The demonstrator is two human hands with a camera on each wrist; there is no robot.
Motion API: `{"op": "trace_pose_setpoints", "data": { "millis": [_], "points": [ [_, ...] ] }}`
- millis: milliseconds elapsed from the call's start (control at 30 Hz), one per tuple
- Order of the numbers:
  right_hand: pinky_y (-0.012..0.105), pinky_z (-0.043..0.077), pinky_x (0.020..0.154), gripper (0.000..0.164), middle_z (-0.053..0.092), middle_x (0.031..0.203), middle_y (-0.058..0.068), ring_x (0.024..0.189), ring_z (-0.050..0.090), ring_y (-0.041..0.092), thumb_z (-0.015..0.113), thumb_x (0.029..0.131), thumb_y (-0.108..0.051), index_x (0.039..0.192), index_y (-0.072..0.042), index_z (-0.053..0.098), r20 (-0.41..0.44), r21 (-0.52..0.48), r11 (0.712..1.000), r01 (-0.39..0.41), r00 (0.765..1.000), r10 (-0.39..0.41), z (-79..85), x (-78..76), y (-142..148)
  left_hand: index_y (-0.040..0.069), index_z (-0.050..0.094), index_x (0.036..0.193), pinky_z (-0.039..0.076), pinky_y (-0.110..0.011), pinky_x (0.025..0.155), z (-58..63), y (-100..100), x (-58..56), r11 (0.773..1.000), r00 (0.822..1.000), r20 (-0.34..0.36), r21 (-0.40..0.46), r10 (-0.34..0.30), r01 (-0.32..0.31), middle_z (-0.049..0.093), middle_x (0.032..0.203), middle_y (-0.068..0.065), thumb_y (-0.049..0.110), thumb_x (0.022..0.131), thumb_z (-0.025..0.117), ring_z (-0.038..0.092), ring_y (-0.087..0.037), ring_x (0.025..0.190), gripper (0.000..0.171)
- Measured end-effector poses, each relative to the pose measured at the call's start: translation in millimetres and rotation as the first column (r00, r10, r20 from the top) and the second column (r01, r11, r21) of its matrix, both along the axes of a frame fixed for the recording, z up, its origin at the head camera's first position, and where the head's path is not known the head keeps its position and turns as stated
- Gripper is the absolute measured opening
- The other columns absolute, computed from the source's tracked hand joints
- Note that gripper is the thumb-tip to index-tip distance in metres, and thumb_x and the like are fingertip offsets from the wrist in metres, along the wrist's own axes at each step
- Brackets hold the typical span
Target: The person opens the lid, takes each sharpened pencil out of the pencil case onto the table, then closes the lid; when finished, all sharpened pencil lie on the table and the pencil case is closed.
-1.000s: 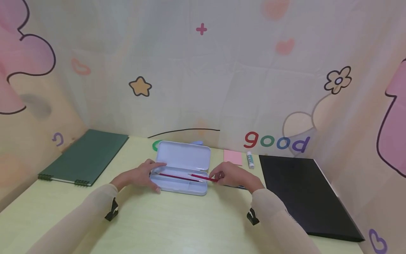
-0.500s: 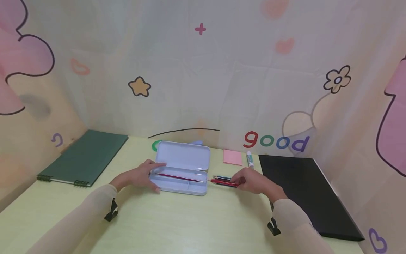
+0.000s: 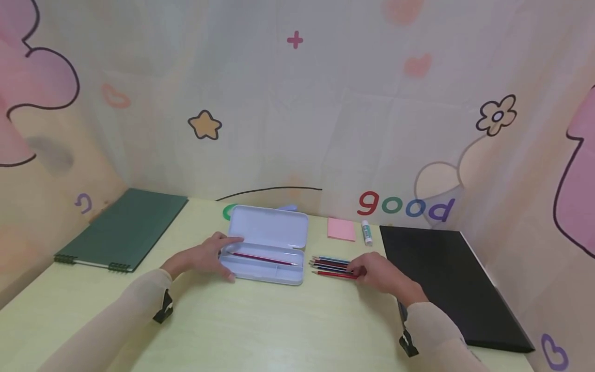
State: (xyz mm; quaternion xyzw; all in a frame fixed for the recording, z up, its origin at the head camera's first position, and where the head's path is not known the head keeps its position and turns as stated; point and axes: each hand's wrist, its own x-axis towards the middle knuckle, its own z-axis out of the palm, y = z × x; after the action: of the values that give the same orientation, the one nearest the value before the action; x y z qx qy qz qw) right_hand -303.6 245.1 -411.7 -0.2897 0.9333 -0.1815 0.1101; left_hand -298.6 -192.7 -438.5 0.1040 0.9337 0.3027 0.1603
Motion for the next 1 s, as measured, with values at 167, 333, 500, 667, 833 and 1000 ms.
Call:
{"op": "trace_pose_setpoints", "data": {
  "millis": [167, 333, 500, 667, 833, 1000],
  "points": [
    [0.032, 0.057, 0.079, 0.025, 0.071, 0.094, 0.000, 0.083, 0.059, 0.014, 0.075, 0.083, 0.003, 0.105, -0.009, 0.076, -0.059, 0.019, 0.999, 0.031, 0.998, -0.030, -5.6, 1.4, -2, 0.029, 0.039, 0.153, 0.042, -0.059, 0.109, -1.1, 0, -0.2, 1.000, 1.000, 0.006, 0.002, 0.004, -0.004, 0.037, 0.142, -0.014, 0.039, 0.071, 0.090, 0.039, -0.034, 0.132, 0.097],
    [0.032, 0.057, 0.079, 0.026, 0.070, 0.091, -0.002, 0.082, 0.058, 0.015, 0.076, 0.083, 0.002, 0.106, -0.009, 0.076, -0.112, 0.051, 0.997, 0.066, 0.992, -0.060, -5.8, 2.7, -5, 0.030, 0.039, 0.154, 0.042, -0.058, 0.109, -3.0, 0, -1.4, 1.000, 1.000, -0.004, -0.006, -0.003, 0.003, 0.037, 0.142, -0.013, 0.040, 0.072, 0.089, 0.039, -0.033, 0.131, 0.097],
    [0.028, 0.053, 0.074, 0.025, 0.067, 0.087, -0.003, 0.081, 0.056, 0.014, 0.078, 0.082, 0.000, 0.105, -0.009, 0.076, -0.143, 0.054, 0.996, 0.076, 0.987, -0.068, -7.2, 2.5, -7, 0.030, 0.039, 0.154, 0.042, -0.058, 0.108, -1.9, -1, -0.6, 1.000, 1.000, -0.006, -0.004, -0.009, 0.009, 0.037, 0.142, -0.014, 0.039, 0.072, 0.090, 0.039, -0.034, 0.130, 0.097],
    [0.027, 0.050, 0.071, 0.025, 0.065, 0.086, -0.003, 0.081, 0.055, 0.014, 0.079, 0.082, -0.003, 0.106, -0.009, 0.075, -0.162, 0.056, 0.995, 0.085, 0.984, -0.075, -7.1, 2.0, -8, 0.028, 0.040, 0.153, 0.042, -0.058, 0.108, 1.2, 0, 0.5, 1.000, 1.000, -0.007, -0.004, -0.008, 0.008, 0.038, 0.141, -0.015, 0.037, 0.072, 0.090, 0.039, -0.034, 0.130, 0.096],
    [0.025, 0.047, 0.067, 0.025, 0.064, 0.082, -0.003, 0.077, 0.053, 0.013, 0.080, 0.082, -0.005, 0.106, -0.009, 0.075, -0.181, 0.050, 0.994, 0.099, 0.980, -0.089, -7.1, 0.9, -9, 0.028, 0.040, 0.153, 0.042, -0.058, 0.108, 2.5, 1, 1.1, 1.000, 1.000, -0.006, -0.004, -0.003, 0.003, 0.038, 0.140, -0.015, 0.037, 0.072, 0.089, 0.039, -0.034, 0.130, 0.096],
    [0.023, 0.041, 0.062, 0.021, 0.059, 0.077, -0.004, 0.074, 0.050, 0.012, 0.080, 0.083, -0.009, 0.104, -0.009, 0.075, -0.173, 0.040, 0.993, 0.108, 0.980, -0.099, -8.7, 0.4, -11, 0.028, 0.039, 0.154, 0.042, -0.058, 0.109, 3.4, 2, 1.3, 1.000, 1.000, -0.001, -0.005, -0.002, 0.002, 0.038, 0.139, -0.015, 0.037, 0.072, 0.089, 0.039, -0.034, 0.129, 0.096]
  ]
}}
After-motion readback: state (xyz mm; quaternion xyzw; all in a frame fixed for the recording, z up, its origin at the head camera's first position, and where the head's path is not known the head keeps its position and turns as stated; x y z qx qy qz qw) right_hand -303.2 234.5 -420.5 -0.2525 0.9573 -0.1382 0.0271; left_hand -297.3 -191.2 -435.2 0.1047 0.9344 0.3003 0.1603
